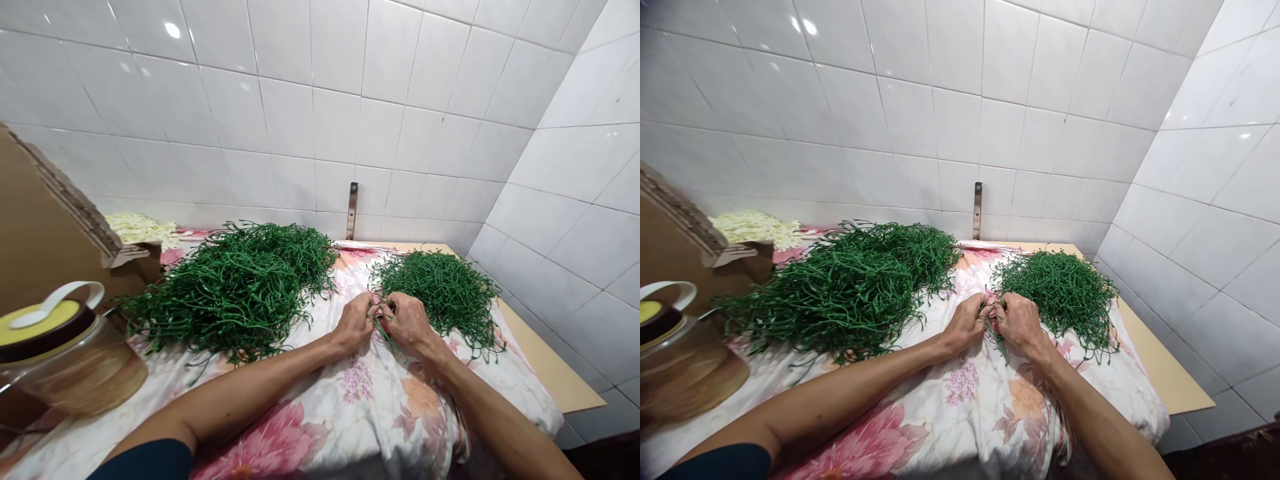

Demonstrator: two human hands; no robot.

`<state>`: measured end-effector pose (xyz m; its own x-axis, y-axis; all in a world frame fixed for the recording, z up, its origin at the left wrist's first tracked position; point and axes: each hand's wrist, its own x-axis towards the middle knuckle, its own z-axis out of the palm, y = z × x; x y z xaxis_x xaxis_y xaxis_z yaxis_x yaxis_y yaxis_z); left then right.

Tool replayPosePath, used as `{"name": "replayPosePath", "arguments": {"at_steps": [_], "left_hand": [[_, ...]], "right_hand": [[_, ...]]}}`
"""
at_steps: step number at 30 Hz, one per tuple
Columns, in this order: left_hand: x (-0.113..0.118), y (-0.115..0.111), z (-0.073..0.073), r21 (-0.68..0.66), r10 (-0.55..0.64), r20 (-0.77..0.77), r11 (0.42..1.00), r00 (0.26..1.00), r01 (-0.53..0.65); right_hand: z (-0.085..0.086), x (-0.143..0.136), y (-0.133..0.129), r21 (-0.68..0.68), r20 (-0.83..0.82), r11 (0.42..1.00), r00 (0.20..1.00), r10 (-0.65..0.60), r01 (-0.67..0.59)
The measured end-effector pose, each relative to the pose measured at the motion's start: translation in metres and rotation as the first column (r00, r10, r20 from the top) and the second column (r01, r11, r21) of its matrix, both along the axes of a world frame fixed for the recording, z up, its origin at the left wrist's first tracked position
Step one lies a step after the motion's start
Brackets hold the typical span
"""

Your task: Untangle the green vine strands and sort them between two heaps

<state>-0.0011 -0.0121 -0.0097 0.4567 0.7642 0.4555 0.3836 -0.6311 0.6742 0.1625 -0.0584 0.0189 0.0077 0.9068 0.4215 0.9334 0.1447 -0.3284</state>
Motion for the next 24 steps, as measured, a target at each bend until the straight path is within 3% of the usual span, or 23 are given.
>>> {"name": "replayPosePath", "arguments": {"at_steps": [5, 10, 20, 24], "left_hand": [[-0.002, -0.004, 0.0, 0.04, 0.044, -0.059, 0.998, 0.997, -0.042], [-0.004, -0.005, -0.001, -0.036, 0.063, -0.088, 0.997, 0.994, -0.067], [0.001, -0.001, -0.011, -0.365, 0.099, 0.173, 0.931, 0.98, -0.03], [0.001, 0.0, -0.013, -0.389, 0.045, 0.26, 0.919, 0.964, 0.062]], "right_hand": [[-0.004, -0.002, 0.005, -0.077, -0.08, 0.997, 0.996, -0.035, 0.029], [-0.011, -0.001, 0.004, -0.01, 0.037, 0.999, 0.999, 0.034, -0.034], [-0.017, 0.005, 0.011, -0.06, -0.152, 0.988, 0.98, 0.129, -0.139], [-0.021, 0.012, 0.003, 0.048, -0.219, 0.966, 0.941, 0.258, -0.253]]}}
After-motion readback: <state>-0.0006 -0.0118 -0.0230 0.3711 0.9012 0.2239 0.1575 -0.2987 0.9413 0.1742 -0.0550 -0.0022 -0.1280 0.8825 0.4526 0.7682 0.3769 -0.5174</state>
